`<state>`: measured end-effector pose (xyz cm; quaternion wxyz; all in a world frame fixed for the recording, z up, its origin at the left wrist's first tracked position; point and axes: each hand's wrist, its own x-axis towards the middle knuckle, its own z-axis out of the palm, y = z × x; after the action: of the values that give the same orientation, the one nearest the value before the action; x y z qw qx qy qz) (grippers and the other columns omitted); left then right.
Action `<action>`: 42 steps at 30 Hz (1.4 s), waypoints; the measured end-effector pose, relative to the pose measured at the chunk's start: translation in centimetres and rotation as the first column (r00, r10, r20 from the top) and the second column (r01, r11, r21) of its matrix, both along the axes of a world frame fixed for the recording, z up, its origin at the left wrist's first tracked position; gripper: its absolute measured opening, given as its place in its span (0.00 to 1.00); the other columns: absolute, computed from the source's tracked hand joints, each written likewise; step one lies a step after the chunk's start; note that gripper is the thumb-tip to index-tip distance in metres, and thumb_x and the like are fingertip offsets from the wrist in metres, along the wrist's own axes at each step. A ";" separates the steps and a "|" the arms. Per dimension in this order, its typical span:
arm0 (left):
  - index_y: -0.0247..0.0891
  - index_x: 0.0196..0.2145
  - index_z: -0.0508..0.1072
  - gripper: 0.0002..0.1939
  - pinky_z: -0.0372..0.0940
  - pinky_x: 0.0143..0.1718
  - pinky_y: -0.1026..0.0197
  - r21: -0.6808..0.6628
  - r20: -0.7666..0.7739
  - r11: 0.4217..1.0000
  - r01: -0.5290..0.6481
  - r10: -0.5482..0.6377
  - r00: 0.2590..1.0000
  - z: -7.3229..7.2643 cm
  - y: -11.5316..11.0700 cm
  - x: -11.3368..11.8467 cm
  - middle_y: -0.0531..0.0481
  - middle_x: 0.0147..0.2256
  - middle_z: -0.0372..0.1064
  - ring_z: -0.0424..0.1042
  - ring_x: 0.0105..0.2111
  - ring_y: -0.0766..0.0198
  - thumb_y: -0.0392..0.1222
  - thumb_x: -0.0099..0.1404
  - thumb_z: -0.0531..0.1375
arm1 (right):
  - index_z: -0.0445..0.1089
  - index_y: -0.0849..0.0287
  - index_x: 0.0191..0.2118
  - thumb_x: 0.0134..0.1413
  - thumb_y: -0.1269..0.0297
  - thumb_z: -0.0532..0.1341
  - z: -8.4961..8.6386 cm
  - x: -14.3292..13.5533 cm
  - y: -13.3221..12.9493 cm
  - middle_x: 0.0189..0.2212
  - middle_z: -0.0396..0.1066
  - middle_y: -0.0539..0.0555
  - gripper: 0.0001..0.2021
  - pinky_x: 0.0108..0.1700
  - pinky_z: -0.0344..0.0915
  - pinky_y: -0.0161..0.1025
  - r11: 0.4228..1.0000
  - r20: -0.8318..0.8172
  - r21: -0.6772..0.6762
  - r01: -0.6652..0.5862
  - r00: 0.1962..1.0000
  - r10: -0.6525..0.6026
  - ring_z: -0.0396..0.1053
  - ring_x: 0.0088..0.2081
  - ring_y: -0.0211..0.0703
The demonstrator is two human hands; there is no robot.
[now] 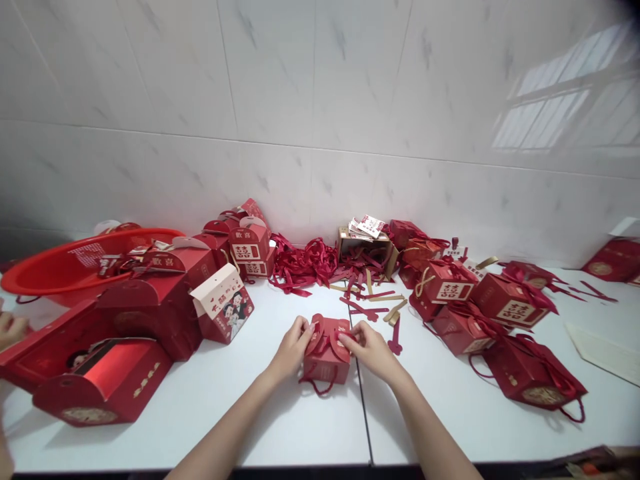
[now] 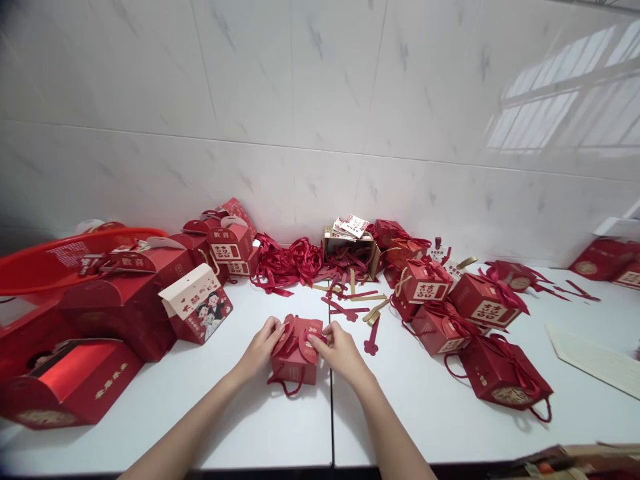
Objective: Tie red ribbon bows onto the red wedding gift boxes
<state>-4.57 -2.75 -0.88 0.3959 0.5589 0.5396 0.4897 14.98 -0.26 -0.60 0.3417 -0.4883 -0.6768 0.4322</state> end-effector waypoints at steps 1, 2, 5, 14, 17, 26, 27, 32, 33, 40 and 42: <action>0.40 0.25 0.62 0.16 0.57 0.27 0.64 -0.031 0.003 0.999 0.022 -0.022 1.000 0.1 -0.6 -0.3 0.56 0.22 0.60 0.59 0.24 0.65 0.54 0.60 0.54 | 0.60 0.57 0.27 0.47 0.46 0.62 0.0 0.5 -0.3 0.20 0.64 0.47 0.18 0.24 0.55 0.33 0.997 -0.046 -0.053 -0.047 0.998 0.044 0.61 0.22 0.36; 0.39 0.23 0.63 0.17 0.56 0.25 0.64 -0.064 0.008 0.997 0.044 -0.044 0.999 0.2 -1.2 -0.7 0.56 0.20 0.60 0.58 0.22 0.66 0.55 0.59 0.55 | 0.59 0.57 0.25 0.46 0.46 0.63 0.0 1.1 -0.5 0.19 0.61 0.45 0.20 0.23 0.53 0.32 0.988 -0.102 -0.110 -0.106 0.990 0.095 0.58 0.21 0.34; 0.38 0.16 0.62 0.22 0.49 0.20 0.65 -0.144 0.024 0.987 0.077 -0.075 0.997 0.6 -2.1 -2.4 0.58 0.14 0.52 0.51 0.17 0.68 0.57 0.58 0.55 | 0.57 0.58 0.23 0.44 0.43 0.62 0.3 3.1 -0.8 0.17 0.52 0.42 0.23 0.21 0.46 0.31 0.955 -0.234 -0.207 -0.212 0.959 0.162 0.48 0.18 0.30; 0.37 0.16 0.59 0.22 0.48 0.24 0.65 -0.140 0.013 0.988 0.067 -0.066 0.998 3.6 -1.9 -6.1 0.59 0.17 0.51 0.50 0.20 0.70 0.56 0.54 0.61 | 0.63 0.60 0.20 0.43 0.47 0.65 2.8 6.8 -0.3 0.17 0.53 0.44 0.21 0.23 0.46 0.33 0.992 -0.147 -0.087 -0.096 0.986 0.083 0.48 0.22 0.32; 0.37 0.16 0.61 0.22 0.47 0.23 0.66 -0.138 -0.018 0.989 0.046 -0.049 0.999 4.0 -1.6 -6.0 0.60 0.16 0.50 0.49 0.20 0.70 0.56 0.52 0.62 | 0.65 0.60 0.21 0.44 0.46 0.63 3.1 7.1 -0.1 0.16 0.53 0.44 0.20 0.22 0.47 0.34 0.997 -0.011 -0.031 -0.072 0.997 0.072 0.49 0.20 0.32; 0.36 0.16 0.65 0.24 0.45 0.18 0.66 -0.236 -0.093 0.972 0.020 -0.043 0.995 0.4 -1.5 -4.2 0.58 0.14 0.53 0.52 0.15 0.71 0.62 0.47 0.62 | 0.61 0.59 0.18 0.42 0.46 0.62 -2.1 6.0 -0.1 0.14 0.57 0.45 0.21 0.22 0.51 0.32 0.997 0.020 -0.065 -0.040 0.999 0.041 0.54 0.18 0.33; 0.36 0.16 0.65 0.24 0.45 0.18 0.66 -0.232 -0.094 0.972 0.019 -0.042 0.995 0.3 -1.7 -4.2 0.58 0.14 0.54 0.52 0.15 0.71 0.62 0.48 0.62 | 0.60 0.59 0.19 0.42 0.46 0.61 -2.4 6.1 -0.2 0.14 0.57 0.45 0.21 0.22 0.52 0.33 0.997 0.007 -0.073 -0.038 0.999 0.039 0.54 0.18 0.33; 0.36 0.16 0.66 0.23 0.47 0.18 0.67 -0.210 -0.105 0.978 0.014 -0.036 0.994 0.3 -2.3 -4.1 0.58 0.14 0.53 0.52 0.15 0.71 0.59 0.51 0.62 | 0.62 0.59 0.19 0.42 0.45 0.62 -2.3 6.9 -0.4 0.15 0.59 0.46 0.21 0.22 0.53 0.33 0.998 -0.031 -0.062 -0.001 1.000 -0.001 0.55 0.18 0.33; 0.36 0.16 0.66 0.23 0.48 0.18 0.66 -0.200 -0.111 0.980 -0.001 -0.022 0.994 0.1 -2.3 -4.0 0.58 0.14 0.53 0.52 0.15 0.70 0.59 0.51 0.62 | 0.62 0.59 0.19 0.42 0.46 0.63 -2.3 6.9 -0.3 0.15 0.59 0.46 0.20 0.22 0.53 0.33 0.999 -0.030 -0.053 0.011 0.999 -0.013 0.55 0.18 0.33; 0.41 0.27 0.71 0.15 0.60 0.42 0.56 0.098 -0.168 0.928 -0.359 0.371 0.913 -0.8 -3.9 -3.0 0.47 0.34 0.66 0.63 0.42 0.53 0.55 0.56 0.58 | 0.67 0.57 0.34 0.46 0.47 0.61 -2.6 6.1 -1.3 0.34 0.67 0.56 0.17 0.38 0.61 0.41 0.951 -0.064 0.122 0.284 0.958 -0.278 0.63 0.36 0.46; 0.42 0.24 0.72 0.15 0.56 0.47 0.52 0.123 -0.226 0.919 -0.374 0.392 0.892 -0.8 -5.1 -2.9 0.47 0.32 0.66 0.63 0.42 0.51 0.54 0.58 0.56 | 0.67 0.58 0.30 0.52 0.46 0.56 -2.7 5.7 -2.4 0.30 0.66 0.55 0.18 0.37 0.61 0.42 0.948 -0.072 0.133 0.288 0.957 -0.281 0.64 0.34 0.46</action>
<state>-7.46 -7.87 -1.71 0.2000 0.5126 0.6649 0.5051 20.63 -2.69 -3.30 0.4520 -0.5437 -0.6192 0.3416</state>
